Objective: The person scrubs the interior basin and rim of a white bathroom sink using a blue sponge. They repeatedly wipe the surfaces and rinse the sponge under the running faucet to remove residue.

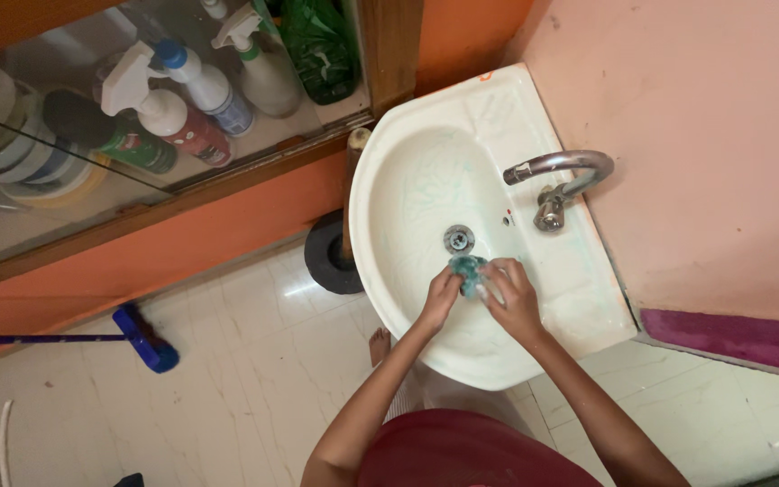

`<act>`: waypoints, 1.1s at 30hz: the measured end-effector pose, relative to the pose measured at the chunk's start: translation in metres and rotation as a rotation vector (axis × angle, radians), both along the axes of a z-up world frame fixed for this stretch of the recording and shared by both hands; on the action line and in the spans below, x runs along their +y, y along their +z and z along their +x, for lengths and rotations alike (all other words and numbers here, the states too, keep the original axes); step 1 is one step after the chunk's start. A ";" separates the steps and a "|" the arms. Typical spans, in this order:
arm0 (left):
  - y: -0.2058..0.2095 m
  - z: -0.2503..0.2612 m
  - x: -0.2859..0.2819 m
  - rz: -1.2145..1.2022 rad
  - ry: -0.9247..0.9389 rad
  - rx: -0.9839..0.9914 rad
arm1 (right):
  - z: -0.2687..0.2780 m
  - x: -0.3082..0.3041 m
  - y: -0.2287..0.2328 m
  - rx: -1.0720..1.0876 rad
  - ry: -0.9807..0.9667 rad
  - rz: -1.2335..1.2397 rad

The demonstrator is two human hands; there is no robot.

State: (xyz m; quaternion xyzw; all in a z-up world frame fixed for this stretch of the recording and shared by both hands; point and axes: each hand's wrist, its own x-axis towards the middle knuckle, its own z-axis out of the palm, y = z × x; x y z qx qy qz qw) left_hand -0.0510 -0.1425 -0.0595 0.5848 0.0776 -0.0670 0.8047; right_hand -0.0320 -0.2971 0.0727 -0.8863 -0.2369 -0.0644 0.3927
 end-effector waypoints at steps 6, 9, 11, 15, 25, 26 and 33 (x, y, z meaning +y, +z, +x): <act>0.051 -0.012 0.008 0.448 -0.034 -0.221 | 0.012 0.005 -0.024 0.269 -0.045 0.256; 0.080 -0.010 0.014 0.598 -0.082 -0.298 | 0.017 0.006 -0.030 0.491 -0.014 0.422; 0.096 -0.009 0.019 0.637 -0.118 -0.319 | 0.020 0.003 -0.032 0.651 0.012 0.503; 0.116 -0.008 0.034 0.738 -0.187 -0.363 | 0.036 -0.010 -0.030 0.631 0.199 0.342; 0.121 -0.015 0.040 0.874 -0.194 -0.364 | 0.042 -0.001 0.017 0.346 0.291 0.023; 0.121 -0.016 0.041 0.843 -0.188 -0.351 | 0.041 0.001 0.018 0.304 0.316 0.017; 0.075 -0.024 0.039 0.574 -0.061 -0.161 | 0.031 0.014 0.021 0.064 0.214 0.018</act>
